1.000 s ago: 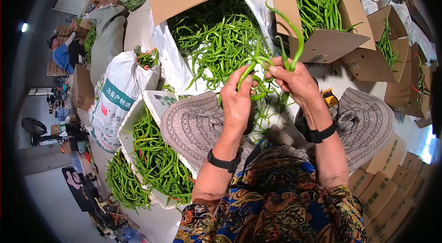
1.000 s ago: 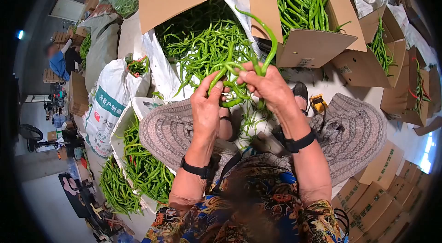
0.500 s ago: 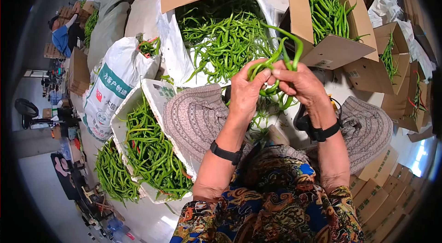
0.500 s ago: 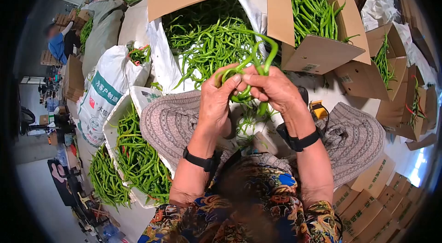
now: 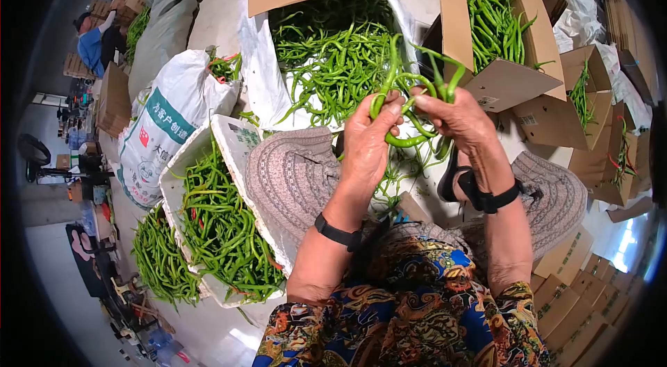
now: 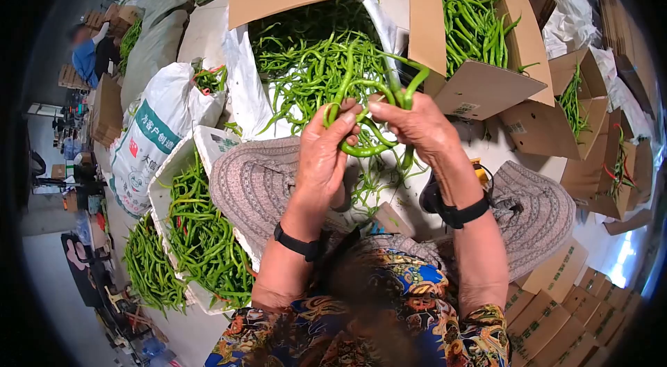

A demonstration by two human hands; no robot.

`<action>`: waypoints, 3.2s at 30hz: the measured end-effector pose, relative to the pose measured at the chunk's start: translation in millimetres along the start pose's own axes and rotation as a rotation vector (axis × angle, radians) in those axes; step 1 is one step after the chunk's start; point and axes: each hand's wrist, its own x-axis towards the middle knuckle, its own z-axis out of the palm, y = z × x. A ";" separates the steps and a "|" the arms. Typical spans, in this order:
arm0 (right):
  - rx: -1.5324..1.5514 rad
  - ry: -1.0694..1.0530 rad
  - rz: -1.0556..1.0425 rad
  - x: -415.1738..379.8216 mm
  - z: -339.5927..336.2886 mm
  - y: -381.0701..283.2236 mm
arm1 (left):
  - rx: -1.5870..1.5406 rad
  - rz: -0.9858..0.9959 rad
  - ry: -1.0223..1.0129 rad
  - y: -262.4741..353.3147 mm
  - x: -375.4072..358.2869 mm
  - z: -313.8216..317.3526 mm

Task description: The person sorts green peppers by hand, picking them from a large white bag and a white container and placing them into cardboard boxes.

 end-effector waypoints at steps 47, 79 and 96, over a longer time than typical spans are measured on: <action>0.084 -0.063 -0.304 10.2 33.2 -21.4 | 0.916 0.144 0.061 -10.5 -17.0 18.7; -0.922 -0.154 -0.551 -27.9 -4.4 23.8 | 0.547 0.218 0.072 -12.3 -7.8 5.0; 0.298 -0.204 -0.292 -2.3 2.0 53.7 | 1.204 0.556 -0.291 2.9 -30.2 32.2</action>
